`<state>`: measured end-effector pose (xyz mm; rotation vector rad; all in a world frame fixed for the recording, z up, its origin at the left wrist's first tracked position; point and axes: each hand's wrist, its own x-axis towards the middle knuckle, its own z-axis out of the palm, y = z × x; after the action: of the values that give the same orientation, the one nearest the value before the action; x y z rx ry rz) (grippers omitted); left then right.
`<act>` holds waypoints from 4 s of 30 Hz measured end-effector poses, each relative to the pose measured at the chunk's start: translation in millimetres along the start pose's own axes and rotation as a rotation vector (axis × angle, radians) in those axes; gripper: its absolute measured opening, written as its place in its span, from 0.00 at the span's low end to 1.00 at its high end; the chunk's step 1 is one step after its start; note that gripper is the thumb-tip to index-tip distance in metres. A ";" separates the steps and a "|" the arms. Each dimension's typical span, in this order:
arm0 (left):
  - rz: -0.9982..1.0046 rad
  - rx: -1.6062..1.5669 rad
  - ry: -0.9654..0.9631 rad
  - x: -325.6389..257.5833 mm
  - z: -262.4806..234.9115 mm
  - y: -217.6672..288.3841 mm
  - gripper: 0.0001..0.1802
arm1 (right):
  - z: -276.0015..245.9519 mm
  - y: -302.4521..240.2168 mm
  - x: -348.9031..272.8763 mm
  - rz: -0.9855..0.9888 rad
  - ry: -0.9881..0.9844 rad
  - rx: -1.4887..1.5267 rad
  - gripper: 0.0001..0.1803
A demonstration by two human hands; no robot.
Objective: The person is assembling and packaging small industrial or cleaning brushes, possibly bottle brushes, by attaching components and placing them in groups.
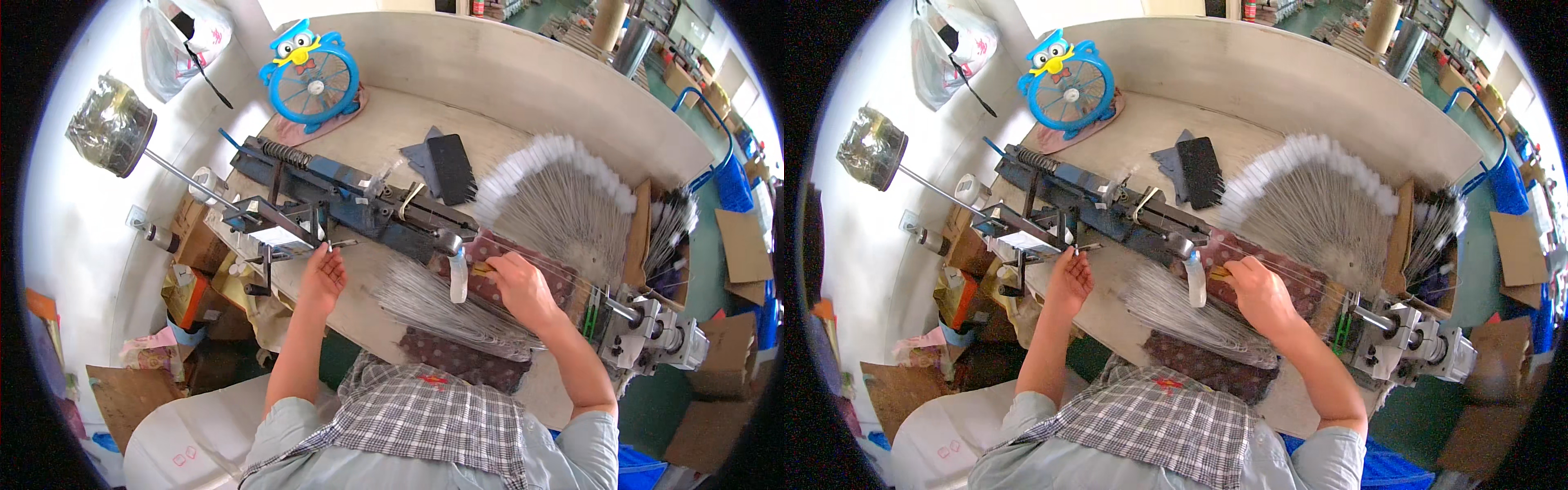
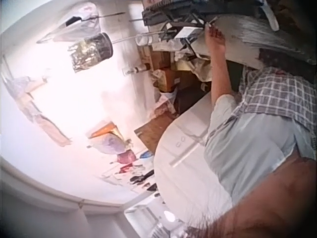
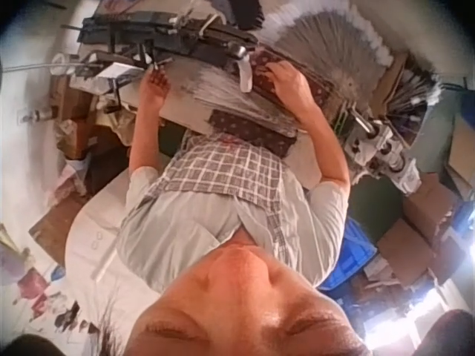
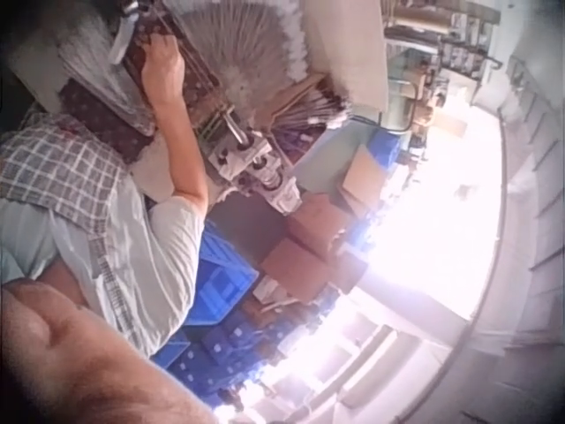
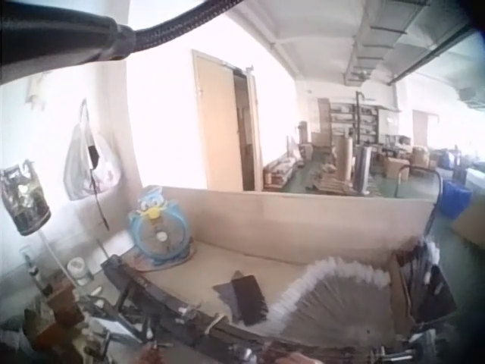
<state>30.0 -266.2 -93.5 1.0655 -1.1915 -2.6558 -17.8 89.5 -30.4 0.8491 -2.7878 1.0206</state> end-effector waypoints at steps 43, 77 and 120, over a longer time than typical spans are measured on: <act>-0.031 0.192 -0.413 -83.0 189.4 -106.9 0.09 | -41.3 -5.1 25.9 -0.021 0.240 -0.049 0.09; 0.074 -0.053 -0.442 -84.9 200.7 -119.2 0.03 | -37.2 -1.7 1.0 -0.178 0.411 -0.241 0.14; 0.039 -0.159 -0.446 -76.5 194.9 -124.0 0.07 | -27.0 -22.8 17.7 -0.140 0.383 -0.219 0.15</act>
<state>-1.2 -30.5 -41.8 0.4320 -1.0102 -2.9880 -24.8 83.2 8.0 0.7201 -2.4229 0.7462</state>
